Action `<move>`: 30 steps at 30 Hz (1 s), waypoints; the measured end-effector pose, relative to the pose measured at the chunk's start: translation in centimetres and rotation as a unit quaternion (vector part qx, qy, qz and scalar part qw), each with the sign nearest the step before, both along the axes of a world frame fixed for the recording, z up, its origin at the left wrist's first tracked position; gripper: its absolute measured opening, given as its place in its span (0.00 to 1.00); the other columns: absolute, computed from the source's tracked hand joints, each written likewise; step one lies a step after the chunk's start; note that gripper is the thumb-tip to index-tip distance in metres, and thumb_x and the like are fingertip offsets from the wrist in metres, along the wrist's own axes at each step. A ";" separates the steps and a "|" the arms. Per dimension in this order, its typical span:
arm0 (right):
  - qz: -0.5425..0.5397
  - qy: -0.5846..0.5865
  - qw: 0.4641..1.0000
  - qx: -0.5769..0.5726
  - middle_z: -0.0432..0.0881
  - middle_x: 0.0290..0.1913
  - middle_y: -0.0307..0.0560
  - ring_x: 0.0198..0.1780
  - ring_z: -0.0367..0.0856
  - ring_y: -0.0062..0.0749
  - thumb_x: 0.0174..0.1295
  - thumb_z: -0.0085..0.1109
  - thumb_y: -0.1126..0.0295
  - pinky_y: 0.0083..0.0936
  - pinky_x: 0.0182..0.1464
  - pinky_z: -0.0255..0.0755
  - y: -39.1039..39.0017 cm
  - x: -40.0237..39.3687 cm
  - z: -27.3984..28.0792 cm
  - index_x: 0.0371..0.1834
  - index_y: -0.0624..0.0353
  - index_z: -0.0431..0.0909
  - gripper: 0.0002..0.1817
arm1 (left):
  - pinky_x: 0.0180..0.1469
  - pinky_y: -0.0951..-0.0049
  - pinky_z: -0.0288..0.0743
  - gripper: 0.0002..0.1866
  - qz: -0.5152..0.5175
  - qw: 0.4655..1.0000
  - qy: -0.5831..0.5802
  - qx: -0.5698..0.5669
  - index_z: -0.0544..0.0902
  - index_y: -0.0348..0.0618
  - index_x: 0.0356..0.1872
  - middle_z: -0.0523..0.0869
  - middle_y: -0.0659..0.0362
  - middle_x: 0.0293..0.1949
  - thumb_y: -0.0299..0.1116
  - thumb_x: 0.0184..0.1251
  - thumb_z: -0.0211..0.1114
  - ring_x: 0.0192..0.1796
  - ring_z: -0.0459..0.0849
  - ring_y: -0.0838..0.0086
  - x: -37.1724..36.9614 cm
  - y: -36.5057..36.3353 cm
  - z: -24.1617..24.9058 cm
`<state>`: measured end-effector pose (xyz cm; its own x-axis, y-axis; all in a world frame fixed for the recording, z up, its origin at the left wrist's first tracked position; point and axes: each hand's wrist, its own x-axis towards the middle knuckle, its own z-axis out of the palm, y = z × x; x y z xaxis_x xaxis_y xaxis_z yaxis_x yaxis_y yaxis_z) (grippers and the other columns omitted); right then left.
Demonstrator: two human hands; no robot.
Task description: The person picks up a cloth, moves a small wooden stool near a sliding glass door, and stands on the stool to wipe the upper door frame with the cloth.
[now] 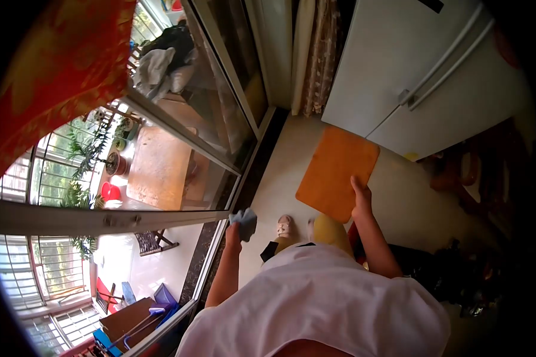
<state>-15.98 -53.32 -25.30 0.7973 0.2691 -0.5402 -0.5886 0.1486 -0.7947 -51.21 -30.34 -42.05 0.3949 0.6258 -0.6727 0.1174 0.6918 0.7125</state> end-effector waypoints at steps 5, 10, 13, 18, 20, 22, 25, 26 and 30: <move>0.051 0.058 0.997 0.019 0.69 0.60 0.47 0.61 0.67 0.38 0.51 0.70 0.53 0.36 0.59 0.65 5.9 7.1 -3.9 0.64 0.62 0.62 0.41 | 0.56 0.59 0.72 0.25 0.032 0.990 -0.055 -0.128 0.69 0.37 0.58 0.76 0.50 0.54 0.40 0.61 0.53 0.55 0.77 0.60 11.5 1.4 5.0; 0.113 0.139 0.984 -0.014 0.68 0.60 0.46 0.60 0.67 0.39 0.53 0.69 0.56 0.36 0.59 0.65 11.8 13.8 -9.5 0.64 0.61 0.61 0.39 | 0.67 0.54 0.60 0.30 0.061 0.932 -0.238 -0.266 0.63 0.46 0.66 0.68 0.52 0.64 0.37 0.60 0.51 0.64 0.68 0.58 17.0 -0.4 0.8; 0.138 0.211 0.968 -0.013 0.70 0.58 0.46 0.60 0.68 0.39 0.54 0.67 0.59 0.37 0.58 0.66 14.3 17.2 -14.5 0.62 0.60 0.64 0.35 | 0.68 0.55 0.57 0.28 0.111 0.919 -0.200 -0.321 0.64 0.46 0.64 0.69 0.52 0.63 0.36 0.61 0.50 0.65 0.67 0.58 21.0 -0.7 1.1; 0.152 0.234 0.958 -0.057 0.72 0.56 0.44 0.57 0.71 0.38 0.53 0.68 0.62 0.36 0.56 0.68 18.7 21.8 -23.4 0.60 0.58 0.66 0.32 | 0.66 0.51 0.58 0.30 0.090 0.871 -0.177 -0.449 0.64 0.41 0.63 0.72 0.50 0.60 0.40 0.59 0.55 0.62 0.70 0.53 27.3 -0.8 -3.0; 0.147 0.237 0.960 -0.039 0.74 0.53 0.43 0.55 0.72 0.36 0.52 0.68 0.63 0.36 0.54 0.69 20.0 22.9 -28.8 0.58 0.57 0.68 0.30 | 0.67 0.53 0.57 0.31 0.043 0.868 -0.136 -0.477 0.63 0.40 0.64 0.71 0.50 0.61 0.41 0.61 0.55 0.63 0.69 0.54 29.2 -0.6 -4.9; 0.142 0.223 0.963 -0.047 0.74 0.53 0.43 0.55 0.72 0.37 0.52 0.68 0.64 0.36 0.53 0.67 21.9 24.0 -33.5 0.59 0.57 0.67 0.31 | 0.66 0.55 0.61 0.31 0.035 0.861 -0.136 -0.488 0.62 0.39 0.65 0.73 0.51 0.60 0.41 0.63 0.56 0.61 0.72 0.57 30.4 -1.1 -7.7; 0.137 0.228 0.959 -0.102 0.74 0.52 0.44 0.53 0.72 0.37 0.52 0.68 0.64 0.36 0.52 0.67 23.9 25.1 -39.6 0.59 0.57 0.67 0.32 | 0.65 0.57 0.62 0.30 0.006 0.863 -0.189 -0.469 0.62 0.39 0.65 0.73 0.51 0.60 0.41 0.64 0.56 0.61 0.73 0.58 31.5 0.4 -10.5; 0.121 0.234 0.956 -0.132 0.75 0.51 0.44 0.53 0.73 0.36 0.51 0.68 0.64 0.35 0.51 0.68 25.4 25.7 -41.8 0.59 0.57 0.67 0.32 | 0.64 0.58 0.64 0.30 0.024 0.843 -0.204 -0.497 0.62 0.40 0.65 0.73 0.51 0.60 0.40 0.64 0.57 0.61 0.73 0.58 31.3 1.5 -11.4; 0.119 0.243 0.962 -0.032 0.74 0.52 0.43 0.55 0.71 0.37 0.53 0.66 0.64 0.38 0.53 0.67 27.6 27.1 -47.8 0.59 0.54 0.66 0.30 | 0.64 0.59 0.64 0.29 0.062 0.821 -0.192 -0.534 0.63 0.39 0.64 0.74 0.50 0.59 0.39 0.64 0.58 0.61 0.73 0.59 29.1 2.0 -13.6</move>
<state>11.12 -25.75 -73.11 0.3654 0.3676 -0.8552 -0.9045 -0.0767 -0.4194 -22.14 -28.31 -55.66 0.6844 -0.1890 -0.7041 -0.0929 0.9353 -0.3414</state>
